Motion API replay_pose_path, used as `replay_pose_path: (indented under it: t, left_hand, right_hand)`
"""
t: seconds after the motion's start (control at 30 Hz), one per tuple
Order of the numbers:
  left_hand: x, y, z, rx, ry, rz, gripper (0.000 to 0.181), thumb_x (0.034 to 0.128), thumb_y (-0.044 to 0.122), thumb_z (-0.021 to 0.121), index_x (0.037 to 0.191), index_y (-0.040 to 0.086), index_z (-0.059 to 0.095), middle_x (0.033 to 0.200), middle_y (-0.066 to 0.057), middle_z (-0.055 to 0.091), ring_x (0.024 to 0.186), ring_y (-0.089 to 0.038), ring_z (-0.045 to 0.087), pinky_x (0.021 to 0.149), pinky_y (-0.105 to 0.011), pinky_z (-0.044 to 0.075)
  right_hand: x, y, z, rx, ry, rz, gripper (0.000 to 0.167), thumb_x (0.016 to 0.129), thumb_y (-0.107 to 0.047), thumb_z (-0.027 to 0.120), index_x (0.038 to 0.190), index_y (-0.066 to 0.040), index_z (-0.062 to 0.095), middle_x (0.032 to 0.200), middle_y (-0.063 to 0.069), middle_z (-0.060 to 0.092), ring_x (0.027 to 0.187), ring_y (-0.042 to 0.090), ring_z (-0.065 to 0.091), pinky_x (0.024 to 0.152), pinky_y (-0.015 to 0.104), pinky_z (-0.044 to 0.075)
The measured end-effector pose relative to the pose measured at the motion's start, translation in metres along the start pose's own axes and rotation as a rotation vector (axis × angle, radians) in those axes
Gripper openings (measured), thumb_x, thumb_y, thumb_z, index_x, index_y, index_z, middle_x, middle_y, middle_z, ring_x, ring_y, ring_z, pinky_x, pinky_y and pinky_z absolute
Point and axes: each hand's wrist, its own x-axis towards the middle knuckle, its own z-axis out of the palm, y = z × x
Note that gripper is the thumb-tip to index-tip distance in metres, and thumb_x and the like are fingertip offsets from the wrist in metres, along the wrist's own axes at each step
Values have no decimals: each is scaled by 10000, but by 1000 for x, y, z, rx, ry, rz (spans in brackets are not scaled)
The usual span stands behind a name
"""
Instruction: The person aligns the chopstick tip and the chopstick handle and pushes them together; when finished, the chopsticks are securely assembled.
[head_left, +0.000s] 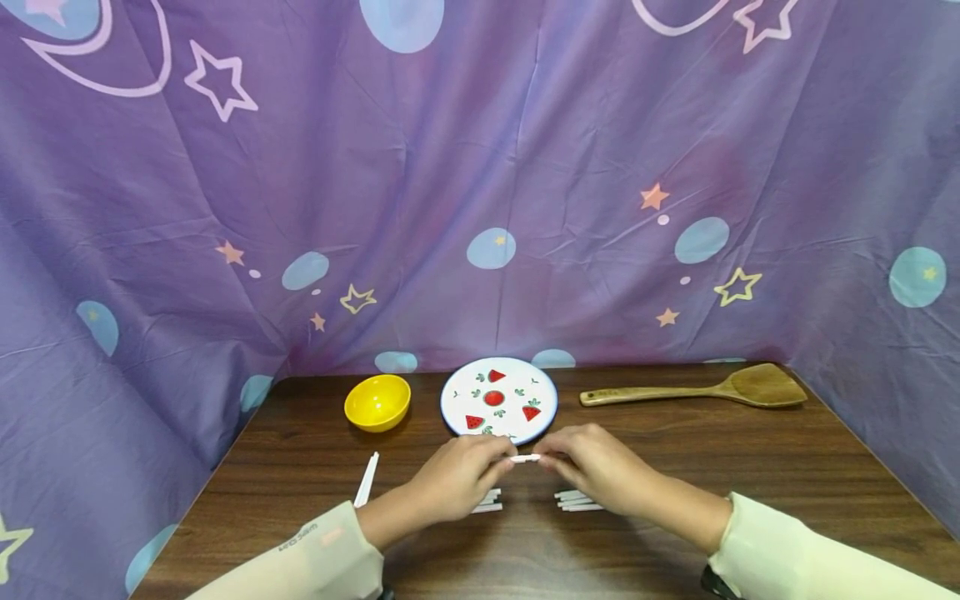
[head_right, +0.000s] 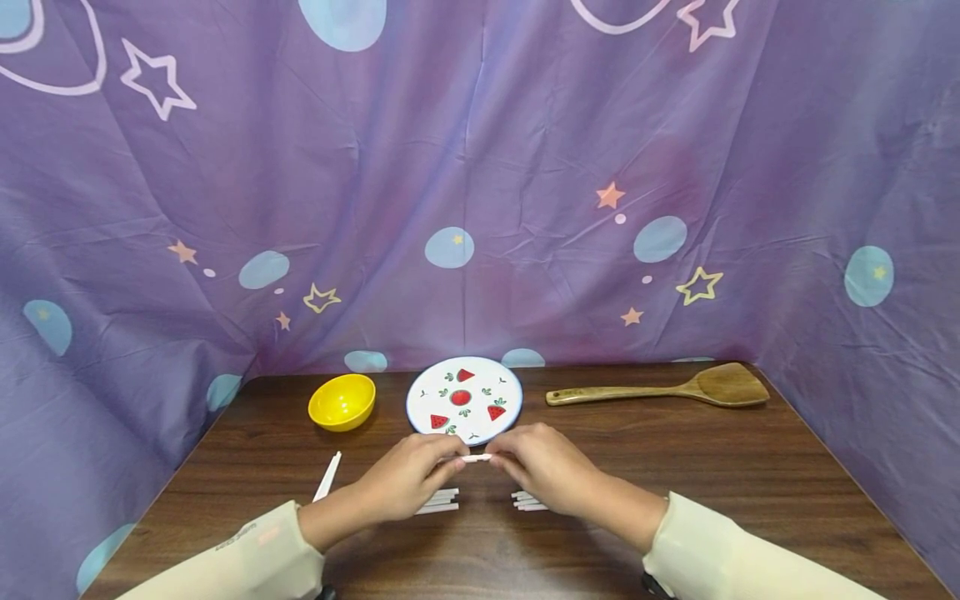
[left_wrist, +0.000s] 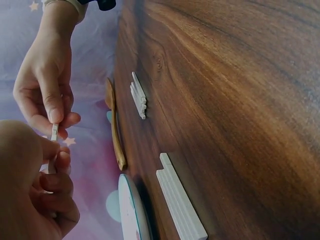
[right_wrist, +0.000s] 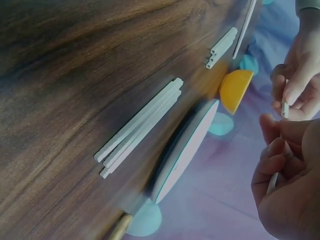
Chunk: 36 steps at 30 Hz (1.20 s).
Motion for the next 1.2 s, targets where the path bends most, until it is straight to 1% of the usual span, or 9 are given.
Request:
replay_pose_path:
  t: [0.23,0.37,0.5,0.63,0.93,1.07,1.2]
  left_hand:
    - [1,0,0,18,17,-5,105,1030,160,626,1047,121,722,917,47,716,835,-59,627,781,-263,548]
    - [0,0,-1,6,23,-4,111,1029,159,629,1053,126,732,952,43,738,871,-67,654,805,-276,556]
    - [1,0,0,23,21,5,122,1034,171,623,1057,137,738,967,48,746,882,-66,663,799,-275,556]
    - [1,1,0,31,23,11,123,1033,170,626,1056,134,742,958,47,746,872,-61,663,782,-265,555]
    - [0,3,1,29,65,18,113,1021,151,639,1048,124,746,872,62,705,777,-35,609,730,-244,542]
    - [1,5,2,46,88,16,112,1016,175,647,1041,139,750,868,69,708,769,-46,625,702,-251,542]
    - [1,5,5,77,103,10,109,1013,199,652,1030,162,754,911,74,734,808,-65,668,705,-267,555]
  right_hand:
    - [-2,-2,3,-53,29,-12,47,914,-86,760,953,-108,769,849,-65,727,742,9,603,675,246,550]
    - [-2,-2,4,-18,34,-5,35,919,-86,754,950,-98,767,840,-65,725,732,-4,595,668,236,545]
    - [-2,-2,5,20,29,9,38,918,-79,753,947,-99,769,831,-72,724,727,-17,591,663,224,543]
    - [-3,-3,6,-13,40,-3,46,910,-81,763,944,-113,768,844,-68,733,747,-1,615,678,233,555]
    - [-4,-6,11,-58,114,-22,40,909,-83,756,937,-111,762,822,-78,721,740,18,634,679,255,562]
    - [-6,-7,13,-83,164,-37,47,901,-87,760,937,-118,759,827,-71,726,743,45,653,676,266,562]
    - [-7,-9,16,-76,191,-35,29,913,-112,754,942,-109,758,816,-71,719,729,35,639,655,254,552]
